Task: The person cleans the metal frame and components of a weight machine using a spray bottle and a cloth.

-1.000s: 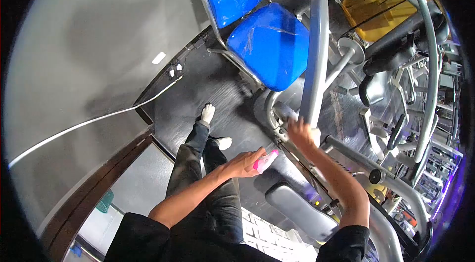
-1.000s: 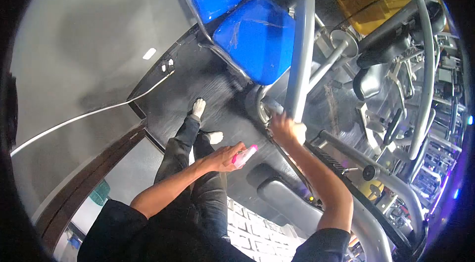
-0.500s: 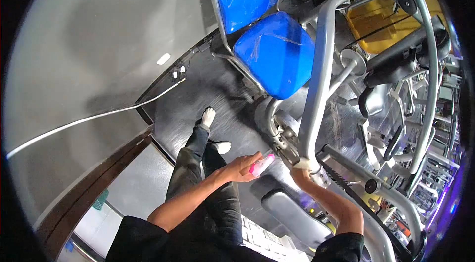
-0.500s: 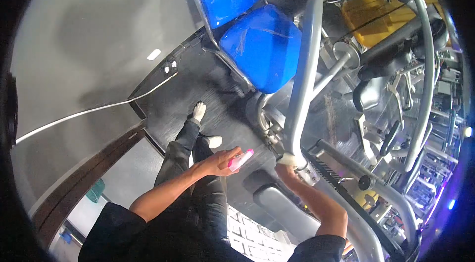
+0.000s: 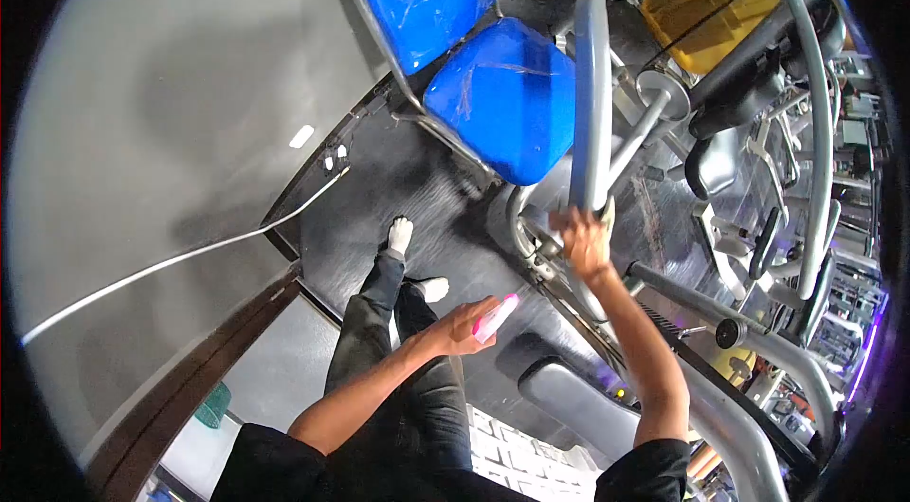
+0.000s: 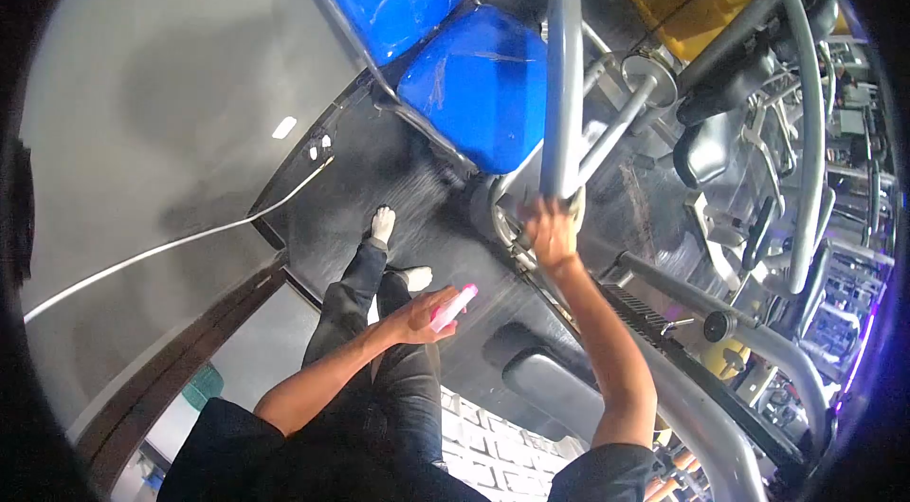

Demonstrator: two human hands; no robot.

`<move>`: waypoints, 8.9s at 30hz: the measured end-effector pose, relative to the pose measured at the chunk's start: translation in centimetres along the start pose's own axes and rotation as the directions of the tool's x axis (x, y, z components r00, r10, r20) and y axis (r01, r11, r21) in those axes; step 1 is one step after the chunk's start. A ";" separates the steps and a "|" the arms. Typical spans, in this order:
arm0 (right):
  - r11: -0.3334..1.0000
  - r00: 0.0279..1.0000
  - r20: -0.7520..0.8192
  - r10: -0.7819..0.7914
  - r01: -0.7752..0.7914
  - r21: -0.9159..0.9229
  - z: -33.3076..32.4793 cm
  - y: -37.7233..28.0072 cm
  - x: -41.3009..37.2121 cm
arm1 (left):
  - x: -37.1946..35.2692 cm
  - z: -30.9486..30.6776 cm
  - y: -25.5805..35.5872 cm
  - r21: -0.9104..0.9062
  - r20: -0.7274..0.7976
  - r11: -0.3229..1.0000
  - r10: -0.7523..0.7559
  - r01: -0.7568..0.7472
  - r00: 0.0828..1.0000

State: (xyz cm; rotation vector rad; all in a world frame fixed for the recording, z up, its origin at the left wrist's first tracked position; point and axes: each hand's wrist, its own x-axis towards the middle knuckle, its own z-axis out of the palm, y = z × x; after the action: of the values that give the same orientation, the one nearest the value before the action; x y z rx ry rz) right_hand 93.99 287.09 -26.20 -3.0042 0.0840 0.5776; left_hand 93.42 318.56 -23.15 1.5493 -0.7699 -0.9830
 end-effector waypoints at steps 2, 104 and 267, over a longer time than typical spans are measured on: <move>0.987 0.980 -0.146 -0.137 0.123 -0.101 1.0 -2.0 -5.3 | 0.3 -0.2 0.4 -0.019 0.002 1.000 -0.011 0.011 1.000; 0.101 0.651 0.377 0.659 -0.573 0.813 -5.8 1.4 -1.2 | 23.3 -12.2 7.0 0.000 0.285 0.999 -0.030 0.032 0.958; 0.683 0.540 0.708 -0.455 0.722 -0.112 2.7 1.1 0.4 | 8.7 -4.1 -2.9 -0.190 -0.141 0.939 -0.316 0.288 0.938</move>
State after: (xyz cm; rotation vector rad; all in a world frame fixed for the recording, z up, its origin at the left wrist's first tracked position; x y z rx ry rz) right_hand 93.30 286.19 -28.95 -2.6388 -1.2164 1.5983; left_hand 100.92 313.29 -27.35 1.6088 -0.3236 -1.0922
